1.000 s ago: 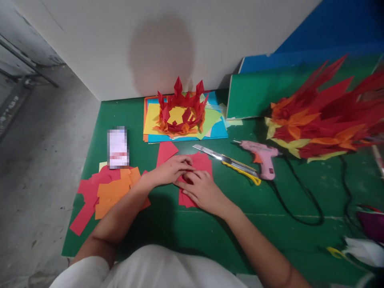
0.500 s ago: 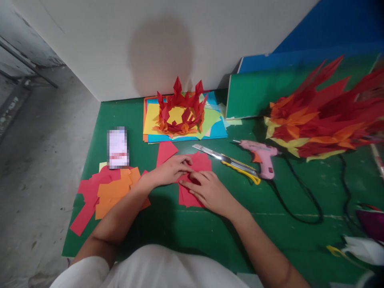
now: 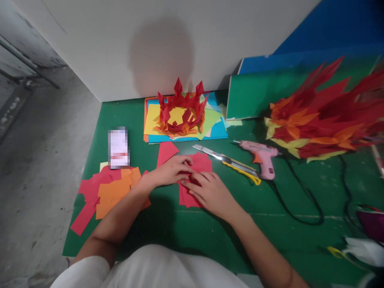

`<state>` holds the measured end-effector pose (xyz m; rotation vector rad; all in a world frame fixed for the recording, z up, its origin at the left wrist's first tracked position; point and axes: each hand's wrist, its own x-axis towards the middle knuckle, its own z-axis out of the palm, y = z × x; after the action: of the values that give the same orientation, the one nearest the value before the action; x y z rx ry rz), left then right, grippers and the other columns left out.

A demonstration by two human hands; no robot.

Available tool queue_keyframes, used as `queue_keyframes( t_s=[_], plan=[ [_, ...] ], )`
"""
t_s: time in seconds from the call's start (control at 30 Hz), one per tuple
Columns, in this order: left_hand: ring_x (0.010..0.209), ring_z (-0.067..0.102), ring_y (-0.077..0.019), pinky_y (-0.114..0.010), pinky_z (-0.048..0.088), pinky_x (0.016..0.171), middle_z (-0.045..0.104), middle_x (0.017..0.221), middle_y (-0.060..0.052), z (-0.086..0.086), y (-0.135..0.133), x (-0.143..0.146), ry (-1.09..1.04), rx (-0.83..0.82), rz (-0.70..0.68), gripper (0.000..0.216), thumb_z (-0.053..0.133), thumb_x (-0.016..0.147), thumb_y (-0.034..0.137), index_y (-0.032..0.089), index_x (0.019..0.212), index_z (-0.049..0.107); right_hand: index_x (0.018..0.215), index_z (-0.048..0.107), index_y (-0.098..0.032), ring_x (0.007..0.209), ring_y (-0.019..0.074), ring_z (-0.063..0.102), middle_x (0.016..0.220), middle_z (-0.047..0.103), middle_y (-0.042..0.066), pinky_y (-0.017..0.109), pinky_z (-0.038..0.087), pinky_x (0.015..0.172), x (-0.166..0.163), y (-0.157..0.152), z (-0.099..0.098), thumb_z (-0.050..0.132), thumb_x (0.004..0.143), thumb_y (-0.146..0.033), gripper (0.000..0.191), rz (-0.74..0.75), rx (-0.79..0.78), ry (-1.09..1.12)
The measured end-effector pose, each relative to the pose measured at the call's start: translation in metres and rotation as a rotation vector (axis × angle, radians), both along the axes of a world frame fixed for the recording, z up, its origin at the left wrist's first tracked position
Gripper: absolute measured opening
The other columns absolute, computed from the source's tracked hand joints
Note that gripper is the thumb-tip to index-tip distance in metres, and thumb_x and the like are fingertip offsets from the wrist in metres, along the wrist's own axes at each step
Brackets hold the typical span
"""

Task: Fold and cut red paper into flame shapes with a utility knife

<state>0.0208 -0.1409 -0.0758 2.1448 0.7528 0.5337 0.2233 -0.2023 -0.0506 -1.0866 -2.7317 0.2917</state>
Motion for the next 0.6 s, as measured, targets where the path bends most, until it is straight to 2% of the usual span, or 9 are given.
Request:
queue_keyframes(
  t_s=[0.27, 0.6],
  plan=[
    [0.103, 0.056, -0.0187, -0.035, 0.049, 0.092, 0.055, 0.112, -0.009, 0.005, -0.002, 0.001, -0.006, -0.016, 0.012, 0.022, 0.059, 0.084, 0.016, 0.020, 0.104, 0.069, 0.106, 0.069, -0.023, 0.095, 0.0202, 0.052, 0.102, 0.064, 0.008, 0.036, 0.038, 0.081, 0.026, -0.006, 0.002, 0.044, 0.093, -0.025, 0.029, -0.108, -0.044, 0.093],
    [0.105, 0.056, -0.0193, -0.036, 0.047, 0.095, 0.055, 0.113, -0.010, 0.008, -0.002, 0.000, 0.023, -0.009, 0.012, 0.024, 0.059, 0.085, 0.018, 0.020, 0.107, 0.068, 0.099, 0.070, -0.021, 0.094, 0.0197, 0.056, 0.100, 0.065, 0.007, 0.036, 0.043, 0.080, 0.047, -0.008, -0.001, 0.043, 0.092, -0.023, 0.027, -0.198, -0.036, 0.193]
  ],
)
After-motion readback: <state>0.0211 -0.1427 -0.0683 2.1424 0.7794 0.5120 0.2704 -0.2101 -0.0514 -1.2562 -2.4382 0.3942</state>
